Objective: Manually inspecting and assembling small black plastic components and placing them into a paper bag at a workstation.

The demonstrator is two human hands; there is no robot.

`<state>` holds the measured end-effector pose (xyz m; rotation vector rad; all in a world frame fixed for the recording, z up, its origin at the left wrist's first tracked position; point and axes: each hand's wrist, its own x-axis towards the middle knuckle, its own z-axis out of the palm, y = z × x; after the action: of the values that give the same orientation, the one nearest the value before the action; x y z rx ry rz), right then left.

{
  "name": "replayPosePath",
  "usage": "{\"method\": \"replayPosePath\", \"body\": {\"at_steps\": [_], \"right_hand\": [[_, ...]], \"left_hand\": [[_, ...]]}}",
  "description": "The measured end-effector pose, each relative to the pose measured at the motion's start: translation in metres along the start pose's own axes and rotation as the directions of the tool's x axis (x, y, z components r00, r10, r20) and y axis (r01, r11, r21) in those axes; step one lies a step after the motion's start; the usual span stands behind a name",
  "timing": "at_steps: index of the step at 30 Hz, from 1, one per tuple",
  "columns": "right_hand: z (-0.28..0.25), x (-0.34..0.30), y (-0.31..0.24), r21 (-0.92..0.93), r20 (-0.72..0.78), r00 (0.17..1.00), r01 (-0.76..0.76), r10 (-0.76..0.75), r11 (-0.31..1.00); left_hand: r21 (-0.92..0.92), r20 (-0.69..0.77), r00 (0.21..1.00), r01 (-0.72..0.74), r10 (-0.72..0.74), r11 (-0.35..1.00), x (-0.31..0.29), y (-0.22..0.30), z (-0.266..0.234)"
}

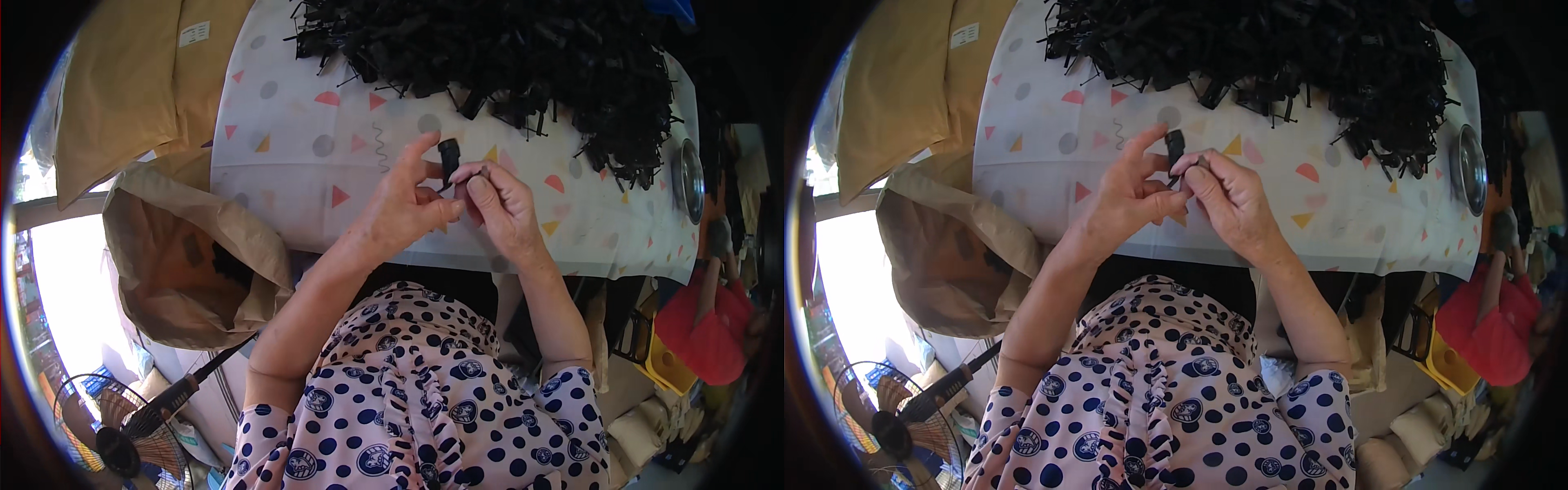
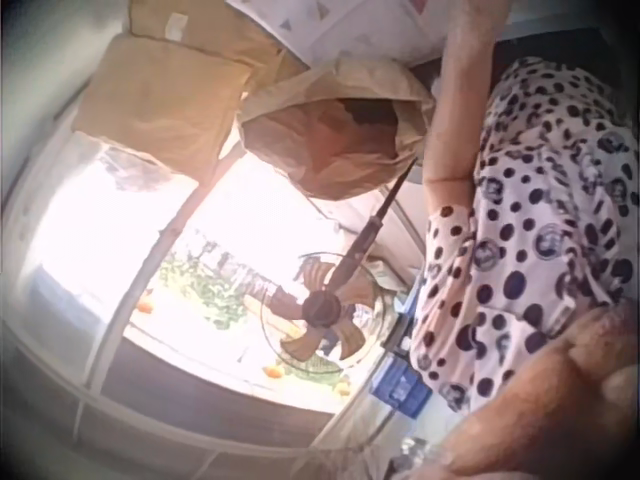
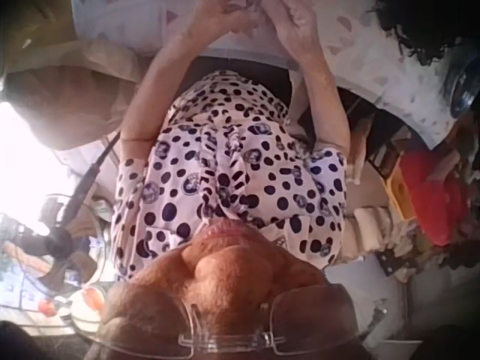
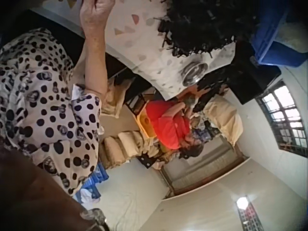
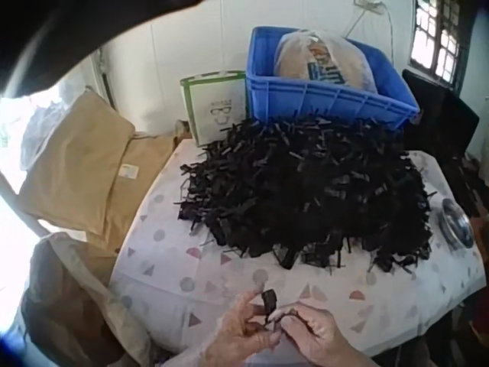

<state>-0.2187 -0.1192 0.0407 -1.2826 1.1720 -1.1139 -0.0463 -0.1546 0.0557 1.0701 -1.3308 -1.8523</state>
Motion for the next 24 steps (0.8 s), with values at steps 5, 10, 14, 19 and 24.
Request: {"method": "replayPosePath", "body": {"at_steps": [5, 10, 14, 19, 24], "right_hand": [[0.008, -0.01, 0.015, 0.138, 0.137, 0.99, -0.052, 0.033, 0.989], [0.022, -0.004, 0.022, 0.161, -0.045, 0.994, -0.089, 0.098, 0.983], [0.023, -0.001, 0.021, 0.116, -0.006, 0.989, -0.147, 0.149, 0.982], [0.021, -0.003, 0.016, 0.15, 0.123, 0.97, -0.229, 0.212, 0.962], [0.024, -0.001, 0.018, 0.043, 0.109, 0.984, -0.145, 0.139, 0.989]], "left_hand": [[0.062, 0.113, 0.993, 0.005, -0.012, 0.998, 0.003, -0.019, -0.004], [0.234, 0.024, 1.0, -0.002, -0.003, 0.972, -0.005, -0.021, -0.003], [0.262, 0.0, 0.998, -0.066, 0.068, 0.963, -0.005, -0.025, -0.004], [0.208, -0.028, 0.999, -0.034, 0.041, 0.977, -0.006, -0.022, -0.01], [0.242, -0.03, 0.999, -0.022, 0.03, 0.97, -0.005, -0.022, -0.01]]}}
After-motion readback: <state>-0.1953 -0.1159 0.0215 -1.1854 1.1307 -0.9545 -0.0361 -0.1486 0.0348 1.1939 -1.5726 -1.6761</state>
